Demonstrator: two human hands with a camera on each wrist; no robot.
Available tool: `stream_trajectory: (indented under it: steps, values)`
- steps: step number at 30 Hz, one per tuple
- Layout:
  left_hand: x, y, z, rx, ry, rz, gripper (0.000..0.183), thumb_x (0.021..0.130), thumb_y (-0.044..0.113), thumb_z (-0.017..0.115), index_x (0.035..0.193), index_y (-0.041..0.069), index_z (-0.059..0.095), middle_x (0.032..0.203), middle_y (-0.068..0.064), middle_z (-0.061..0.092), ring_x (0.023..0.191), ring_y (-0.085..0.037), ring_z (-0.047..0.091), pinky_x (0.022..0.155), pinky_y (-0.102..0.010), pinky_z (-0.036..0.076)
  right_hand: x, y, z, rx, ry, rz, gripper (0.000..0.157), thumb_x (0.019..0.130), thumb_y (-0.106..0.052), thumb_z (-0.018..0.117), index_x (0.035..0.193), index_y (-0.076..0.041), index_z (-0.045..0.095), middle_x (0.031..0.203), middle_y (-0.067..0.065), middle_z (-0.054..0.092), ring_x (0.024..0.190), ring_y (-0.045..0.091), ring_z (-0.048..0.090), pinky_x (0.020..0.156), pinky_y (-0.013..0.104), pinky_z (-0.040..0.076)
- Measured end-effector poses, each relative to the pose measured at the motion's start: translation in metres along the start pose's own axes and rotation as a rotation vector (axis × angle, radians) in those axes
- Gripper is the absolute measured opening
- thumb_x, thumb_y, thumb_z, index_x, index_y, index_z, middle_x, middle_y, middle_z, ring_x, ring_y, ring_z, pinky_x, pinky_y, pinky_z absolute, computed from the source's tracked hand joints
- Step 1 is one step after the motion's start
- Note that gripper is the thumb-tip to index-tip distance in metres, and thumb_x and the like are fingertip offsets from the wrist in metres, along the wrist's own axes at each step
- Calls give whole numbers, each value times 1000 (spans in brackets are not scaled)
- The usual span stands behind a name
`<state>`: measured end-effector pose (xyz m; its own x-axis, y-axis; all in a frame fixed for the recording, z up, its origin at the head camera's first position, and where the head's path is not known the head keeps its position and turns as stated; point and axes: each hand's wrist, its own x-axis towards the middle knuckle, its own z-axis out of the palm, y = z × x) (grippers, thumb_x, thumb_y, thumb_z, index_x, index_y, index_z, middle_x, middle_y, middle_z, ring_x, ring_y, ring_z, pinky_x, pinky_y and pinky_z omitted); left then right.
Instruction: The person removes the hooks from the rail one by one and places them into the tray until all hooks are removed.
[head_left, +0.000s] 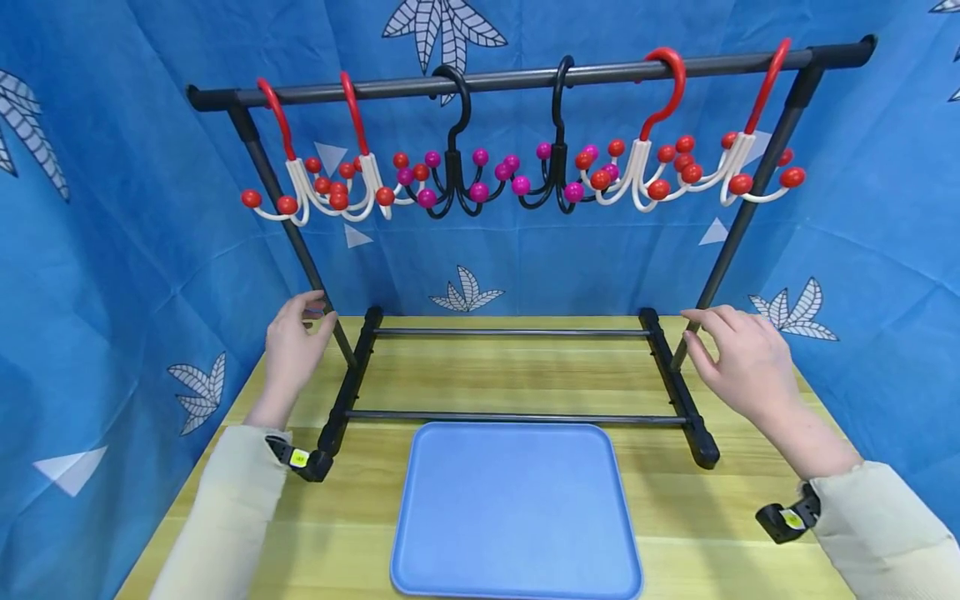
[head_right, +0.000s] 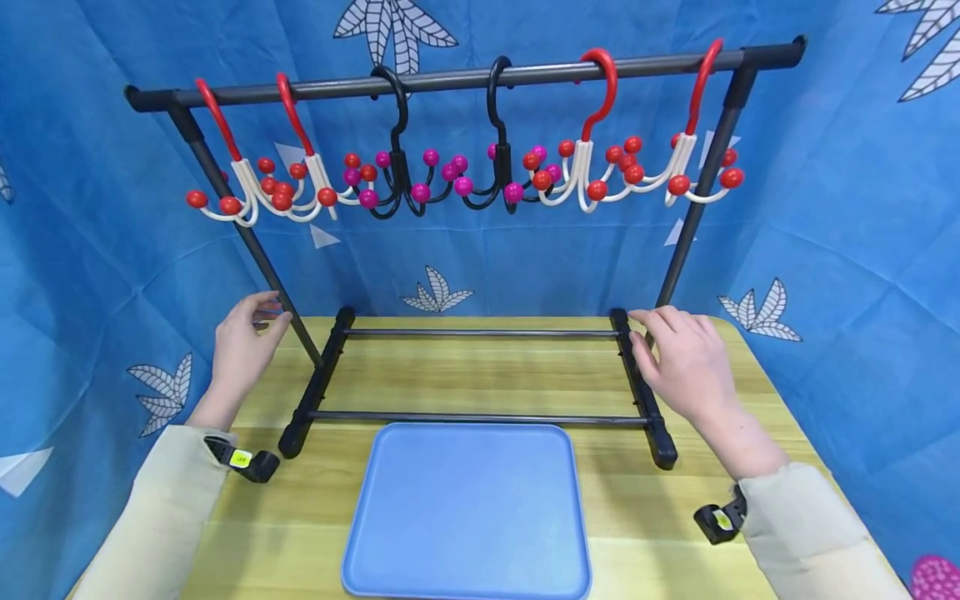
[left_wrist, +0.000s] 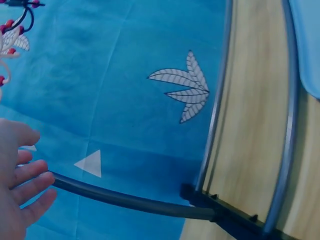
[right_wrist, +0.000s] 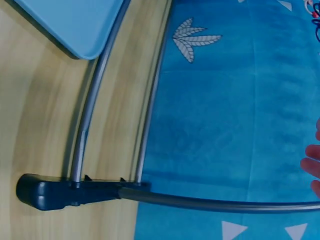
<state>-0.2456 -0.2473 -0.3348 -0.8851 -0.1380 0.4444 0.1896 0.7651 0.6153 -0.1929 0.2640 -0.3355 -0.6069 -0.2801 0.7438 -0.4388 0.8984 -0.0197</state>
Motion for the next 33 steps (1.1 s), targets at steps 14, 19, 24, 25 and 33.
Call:
stream_trajectory:
  steps: [14,19,24,25,33]
  values:
    - [32,6,-2,-115,133,-166,58,90,28,53,139,6,31,131,-15,45,117,-29,47,95,-39,41,11,9,-13,8,78,41,20,82,-10,56,98,-2,66,85,16,64,72,30,57,61,43,41]
    - [41,7,-1,-159,148,-191,60,91,31,52,141,9,29,135,-13,41,120,-26,45,98,-38,40,32,14,-24,14,196,54,20,84,-9,54,96,2,66,83,19,63,72,32,55,62,47,41]
    - [52,9,-1,-203,189,-161,54,90,27,53,137,7,35,131,-15,46,117,-27,49,96,-38,41,58,20,-37,27,300,122,20,85,-9,55,95,6,65,84,23,61,74,36,54,63,42,36]
    - [54,9,-1,-210,202,-154,52,90,26,54,136,6,37,129,-15,48,115,-27,50,96,-37,42,64,21,-39,37,311,145,21,85,-9,55,96,6,64,86,23,61,76,36,55,63,37,35]
    - [65,10,-1,-223,259,-163,40,91,20,53,127,4,45,117,-16,55,107,-26,55,92,-37,45,109,24,-57,115,239,413,35,91,-27,50,116,-6,60,108,16,60,95,28,53,76,15,31]
